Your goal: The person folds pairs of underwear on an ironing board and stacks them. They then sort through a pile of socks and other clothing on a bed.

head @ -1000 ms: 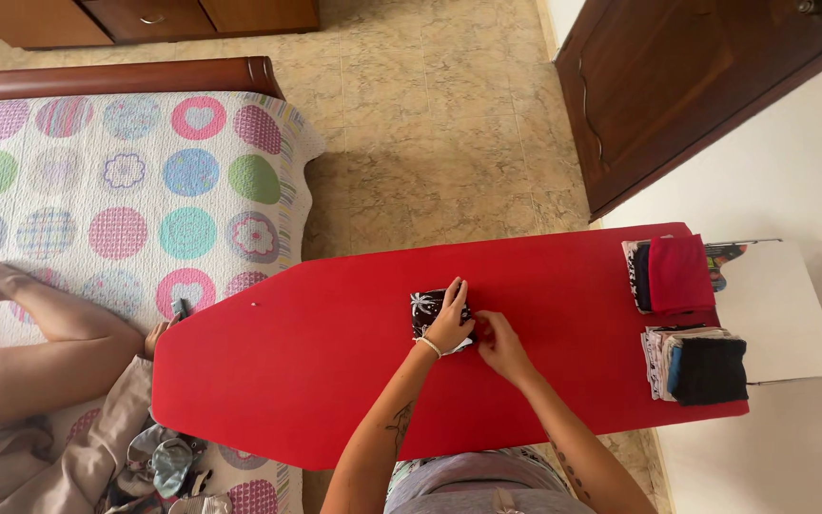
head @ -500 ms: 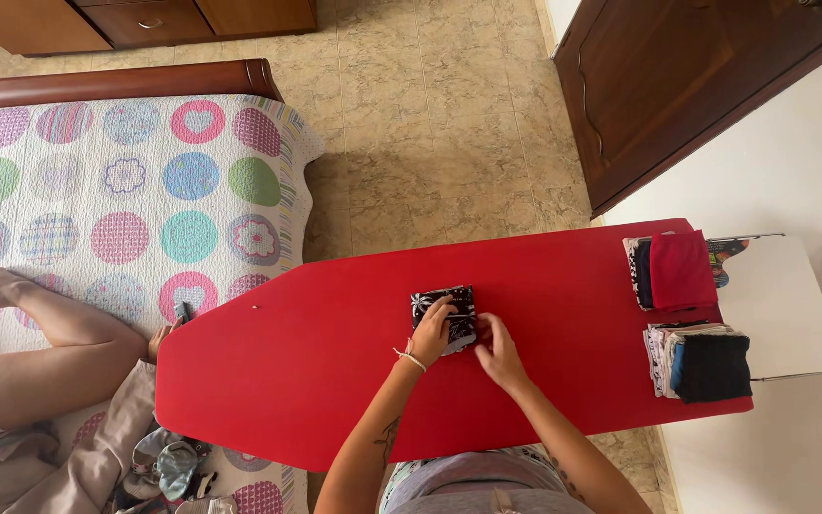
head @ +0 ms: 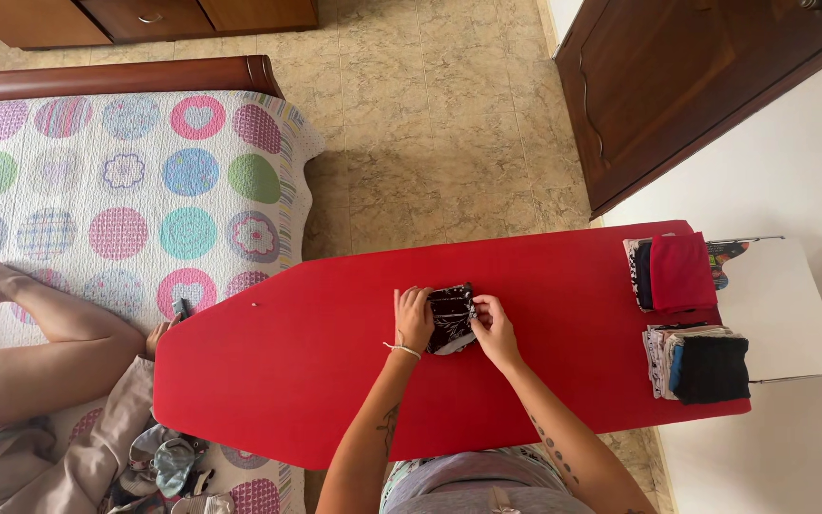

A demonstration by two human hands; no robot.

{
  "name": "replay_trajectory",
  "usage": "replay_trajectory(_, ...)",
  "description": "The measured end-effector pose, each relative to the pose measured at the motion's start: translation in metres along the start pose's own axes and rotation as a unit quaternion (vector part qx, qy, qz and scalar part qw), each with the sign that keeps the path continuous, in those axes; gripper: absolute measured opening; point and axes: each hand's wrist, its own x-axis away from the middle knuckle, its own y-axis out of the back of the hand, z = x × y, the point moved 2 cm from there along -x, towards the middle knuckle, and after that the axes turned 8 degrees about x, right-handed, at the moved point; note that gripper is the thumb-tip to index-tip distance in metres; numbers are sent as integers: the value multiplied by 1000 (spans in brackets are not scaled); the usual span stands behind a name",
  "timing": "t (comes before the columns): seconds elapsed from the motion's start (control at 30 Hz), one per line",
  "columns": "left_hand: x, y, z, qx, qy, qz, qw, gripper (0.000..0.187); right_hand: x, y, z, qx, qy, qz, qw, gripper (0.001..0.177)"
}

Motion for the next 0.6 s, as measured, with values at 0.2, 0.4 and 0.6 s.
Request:
replay_trajectory(0.2,2,11,13,-18,48,-7,999,29,10,10,30,-42,25,46,998,46)
replay_trajectory(0.4,6,14,8,-68,31,-44,996,35,1,1,2,35,8,-17,999,47)
replay_trajectory(0.6,22,8,-39,-117,-73,30,990,50,-6,-4,-49,19,-12,-20,1000,50)
